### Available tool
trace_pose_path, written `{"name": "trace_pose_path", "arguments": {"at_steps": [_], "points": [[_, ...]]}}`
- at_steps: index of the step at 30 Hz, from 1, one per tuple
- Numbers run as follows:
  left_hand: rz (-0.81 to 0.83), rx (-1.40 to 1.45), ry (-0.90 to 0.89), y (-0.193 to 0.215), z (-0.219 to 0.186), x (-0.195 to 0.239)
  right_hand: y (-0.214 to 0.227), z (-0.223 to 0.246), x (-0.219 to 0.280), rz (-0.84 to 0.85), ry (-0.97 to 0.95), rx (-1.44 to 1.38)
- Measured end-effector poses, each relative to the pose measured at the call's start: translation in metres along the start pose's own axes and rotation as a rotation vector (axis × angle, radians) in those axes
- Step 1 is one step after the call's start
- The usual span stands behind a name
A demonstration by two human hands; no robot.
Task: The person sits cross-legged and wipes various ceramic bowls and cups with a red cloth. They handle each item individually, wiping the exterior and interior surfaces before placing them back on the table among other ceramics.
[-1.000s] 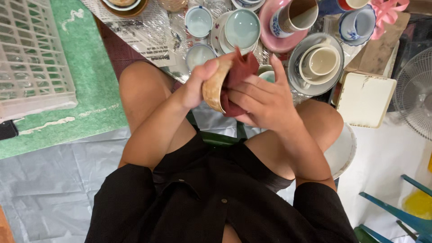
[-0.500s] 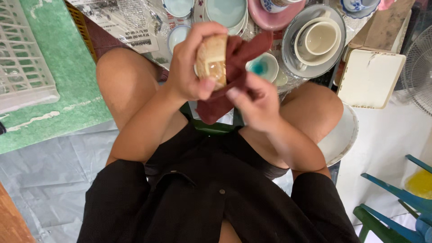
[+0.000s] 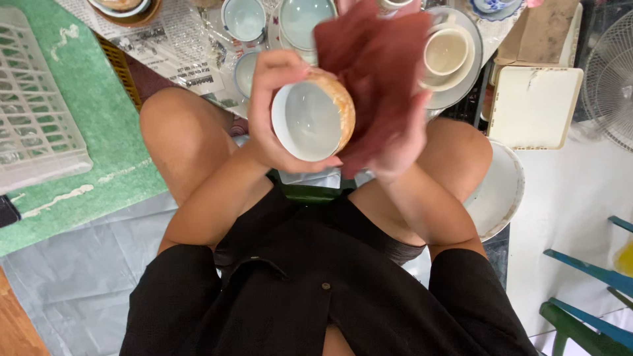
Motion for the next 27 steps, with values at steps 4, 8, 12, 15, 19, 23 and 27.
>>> {"name": "trace_pose_path", "arguments": {"at_steps": [4,8,12,15,19,23,27], "points": [[-0.131,0.116,-0.055,-0.011,0.001,0.008,-0.008,-0.015,0.005,-0.021,-0.121,-0.076],[-0.145,0.145,-0.037,-0.007,0.008,0.013,-0.002,-0.013,0.014,0.119,-0.120,0.086],[-0.207,0.367,0.057,-0.001,0.022,0.022,0.027,-0.032,0.028,0.113,-0.109,0.427],[-0.224,0.415,0.080,0.006,0.031,0.023,0.052,-0.037,0.028,0.004,-0.100,0.248],[-0.222,0.392,0.065,0.011,0.034,0.018,0.058,-0.024,0.011,-0.116,-0.079,-0.036],[-0.189,0.403,0.099,0.008,0.035,0.020,0.044,-0.009,0.000,-0.072,-0.137,-0.083],[-0.172,0.396,0.077,0.005,0.034,0.017,0.045,-0.003,-0.001,-0.080,-0.204,-0.060]]}}
Point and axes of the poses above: each hand's wrist, its own x-axis away from the middle knuckle, its own y-axis out of the back of the hand, z = x × y, the point moved 8 cm from there along -x, towards the middle knuckle, and after that the axes turned 6 degrees about z, right-handed, at the moved point
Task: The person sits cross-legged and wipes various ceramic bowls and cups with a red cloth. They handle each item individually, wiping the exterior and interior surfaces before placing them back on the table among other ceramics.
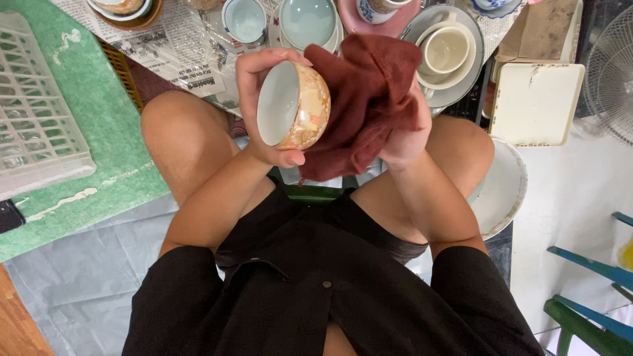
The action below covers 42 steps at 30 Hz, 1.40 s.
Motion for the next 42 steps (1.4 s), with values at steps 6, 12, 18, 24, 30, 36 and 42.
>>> {"name": "trace_pose_path", "arguments": {"at_steps": [6,12,18,24,30,36,42], "points": [[-0.053,-0.018,0.134,-0.010,-0.002,-0.004,-0.014,-0.012,-0.002,0.070,0.009,0.264],[0.185,-0.272,0.116,-0.039,-0.020,-0.005,-0.032,-0.025,0.005,-0.065,0.299,0.652],[0.396,-0.382,0.158,-0.048,-0.021,-0.014,-0.031,0.012,0.007,-0.225,0.600,0.699],[0.328,-0.374,0.941,-0.042,0.021,0.009,-0.059,0.010,0.004,0.064,0.615,1.186],[0.223,-0.495,0.428,-0.047,0.004,0.005,-0.057,0.003,0.013,-0.024,0.629,1.064],[0.180,-0.823,0.267,-0.047,-0.012,-0.003,-0.050,-0.014,0.019,-0.106,0.507,0.863],[0.331,-0.889,-0.073,-0.049,-0.038,-0.028,-0.047,-0.014,0.016,-0.077,0.463,0.821]]}}
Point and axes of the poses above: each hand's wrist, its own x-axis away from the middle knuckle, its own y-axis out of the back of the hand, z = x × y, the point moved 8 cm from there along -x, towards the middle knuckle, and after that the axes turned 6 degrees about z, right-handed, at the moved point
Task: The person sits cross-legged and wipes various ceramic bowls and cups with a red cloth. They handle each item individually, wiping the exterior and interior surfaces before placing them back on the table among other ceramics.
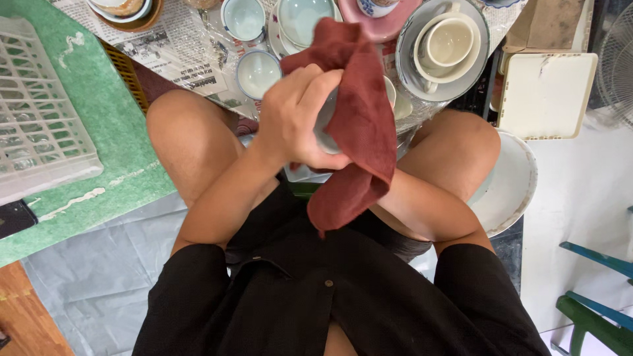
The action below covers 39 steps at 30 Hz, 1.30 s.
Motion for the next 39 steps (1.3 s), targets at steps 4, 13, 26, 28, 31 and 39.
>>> {"name": "trace_pose_path", "arguments": {"at_steps": [4,13,26,28,31,39], "points": [[0.035,0.043,-0.113,0.001,0.000,-0.002,-0.010,0.002,0.006,0.030,-0.022,-0.041],[0.032,0.406,0.210,-0.026,0.005,0.015,0.010,0.005,-0.018,-0.106,0.008,-0.093],[0.086,0.321,0.577,-0.049,0.048,0.031,-0.001,-0.024,0.011,0.044,-0.312,-0.302],[-0.026,0.181,0.313,-0.033,0.034,0.023,0.001,-0.029,0.007,0.060,-0.343,-0.350],[-0.058,0.094,0.066,-0.019,0.024,0.014,0.008,-0.028,-0.005,0.096,-0.372,-0.378],[0.081,-0.039,-0.136,-0.011,0.041,0.006,-0.005,0.002,-0.042,0.288,-0.264,-0.411]]}}
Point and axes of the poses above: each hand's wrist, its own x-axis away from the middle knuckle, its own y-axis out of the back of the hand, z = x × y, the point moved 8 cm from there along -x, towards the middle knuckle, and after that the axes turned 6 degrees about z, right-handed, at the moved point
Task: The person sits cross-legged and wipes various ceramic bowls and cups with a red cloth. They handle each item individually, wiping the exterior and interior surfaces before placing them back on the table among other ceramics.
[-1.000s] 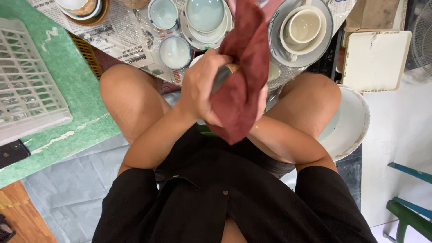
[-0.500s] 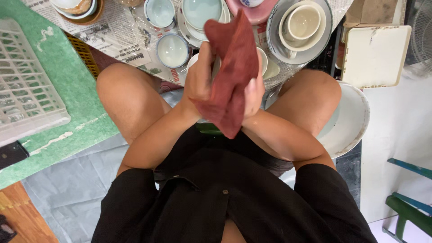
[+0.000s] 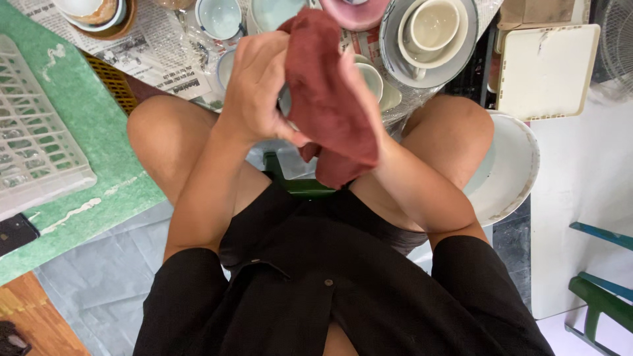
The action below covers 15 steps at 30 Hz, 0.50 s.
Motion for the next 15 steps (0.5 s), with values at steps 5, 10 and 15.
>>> {"name": "trace_pose_path", "arguments": {"at_steps": [5,10,15], "points": [[0.023,0.031,0.073,-0.002,0.000,0.014,0.005,-0.040,0.019,-0.003,-0.286,-0.149],[-0.010,0.125,0.088,-0.005,-0.003,0.019,0.010,-0.066,0.027,-0.112,-0.363,-0.586],[-0.006,0.168,0.103,0.004,-0.003,0.014,0.002,-0.059,0.019,-0.111,-0.413,-0.506]]}}
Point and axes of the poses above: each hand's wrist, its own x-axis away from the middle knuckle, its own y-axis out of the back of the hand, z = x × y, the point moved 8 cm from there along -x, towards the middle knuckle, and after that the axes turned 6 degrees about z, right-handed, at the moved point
